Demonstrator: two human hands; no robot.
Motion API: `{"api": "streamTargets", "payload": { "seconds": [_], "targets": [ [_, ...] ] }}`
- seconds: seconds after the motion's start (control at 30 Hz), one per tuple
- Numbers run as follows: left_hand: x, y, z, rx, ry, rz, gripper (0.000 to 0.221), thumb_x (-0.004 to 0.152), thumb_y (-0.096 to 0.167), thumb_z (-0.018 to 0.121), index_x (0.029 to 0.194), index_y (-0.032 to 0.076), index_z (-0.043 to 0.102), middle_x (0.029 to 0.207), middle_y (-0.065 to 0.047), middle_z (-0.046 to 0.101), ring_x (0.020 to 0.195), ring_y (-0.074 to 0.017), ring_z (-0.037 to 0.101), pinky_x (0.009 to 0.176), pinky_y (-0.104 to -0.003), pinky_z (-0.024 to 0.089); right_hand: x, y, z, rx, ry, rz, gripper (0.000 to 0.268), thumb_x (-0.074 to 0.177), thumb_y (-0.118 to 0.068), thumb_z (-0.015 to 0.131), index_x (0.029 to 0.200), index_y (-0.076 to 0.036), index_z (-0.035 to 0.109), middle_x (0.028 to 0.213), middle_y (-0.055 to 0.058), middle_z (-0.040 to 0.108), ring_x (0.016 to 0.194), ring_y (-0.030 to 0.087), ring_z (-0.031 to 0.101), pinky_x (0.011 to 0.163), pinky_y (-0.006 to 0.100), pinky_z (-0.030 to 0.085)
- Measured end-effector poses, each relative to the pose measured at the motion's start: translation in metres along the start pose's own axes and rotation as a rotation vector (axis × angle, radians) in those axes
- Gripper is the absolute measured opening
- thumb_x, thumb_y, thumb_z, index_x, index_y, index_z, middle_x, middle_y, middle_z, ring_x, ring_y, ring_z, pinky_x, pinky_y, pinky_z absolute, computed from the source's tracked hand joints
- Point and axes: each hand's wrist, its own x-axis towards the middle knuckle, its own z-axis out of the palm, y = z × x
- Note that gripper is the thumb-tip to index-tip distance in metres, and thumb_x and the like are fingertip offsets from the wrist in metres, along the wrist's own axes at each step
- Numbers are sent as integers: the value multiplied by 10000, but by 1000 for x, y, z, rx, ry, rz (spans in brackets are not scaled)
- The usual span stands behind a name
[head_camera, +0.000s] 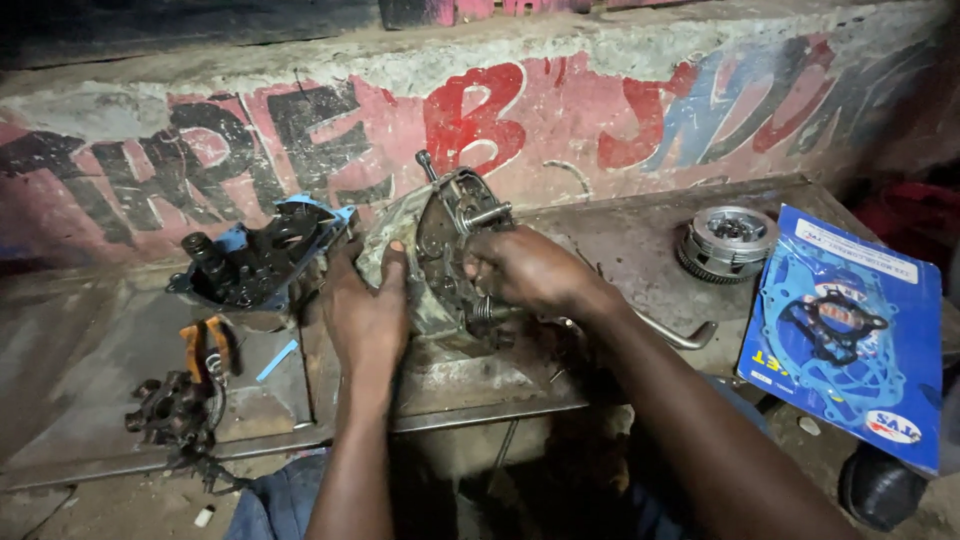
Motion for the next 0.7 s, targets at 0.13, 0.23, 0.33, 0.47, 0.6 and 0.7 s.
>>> {"api": "streamTargets", "payload": {
  "seconds": [0.13, 0.23, 0.33, 0.47, 0.6, 0.7],
  "targets": [
    [-1, -4, 7, 92, 199, 275, 544, 897, 378, 727, 1247, -29, 635, 1234, -311, 650, 1218, -493, 598, 1113, -552, 398, -19, 6, -9, 7, 89, -6, 281, 786, -81, 711, 1065, -56, 732, 951, 228, 757, 963, 491, 701, 859, 573, 532],
    [-8, 14, -1, 145, 314, 624, 483, 834, 213, 815, 1215, -39, 660, 1191, -294, 652, 1178, -492, 616, 1081, -544, 427, -24, 10, -5, 66, 142, 36, 197, 790, -143, 744, 963, -59, 700, 889, 204, 754, 907, 465, 716, 826, 545, 544],
    [-25, 30, -8, 167, 143, 901, 357, 824, 146, 827, 1152, 54, 721, 1109, -179, 694, 1109, -416, 663, 991, -506, 503, -25, 7, 1, 169, 94, 41, 196, 799, -164, 744, 968, -77, 693, 905, 167, 773, 925, 417, 728, 837, 516, 556],
    [-33, 20, 5, 203, -149, 994, 340, 813, 157, 810, 1107, 14, 716, 1065, -205, 720, 1090, -422, 667, 989, -515, 477, -16, 16, 5, 114, 33, -18, 347, 787, -174, 800, 1111, -120, 689, 1004, 143, 780, 1027, 410, 713, 876, 537, 559],
    [-31, 25, -1, 247, -215, 949, 477, 753, 129, 811, 1204, 75, 668, 1058, -149, 702, 1049, -409, 632, 932, -497, 478, -18, 16, -3, 195, -35, -36, 248, 792, -142, 808, 1009, -94, 696, 935, 115, 799, 923, 319, 766, 845, 459, 585],
    [-34, 25, -6, 321, -264, 880, 482, 770, 121, 766, 1238, 132, 649, 1092, -113, 717, 1061, -368, 638, 927, -488, 462, -23, 9, -2, 445, -94, -39, 150, 901, -149, 714, 986, -42, 654, 910, 147, 802, 838, 310, 741, 826, 455, 572]
  ]
}}
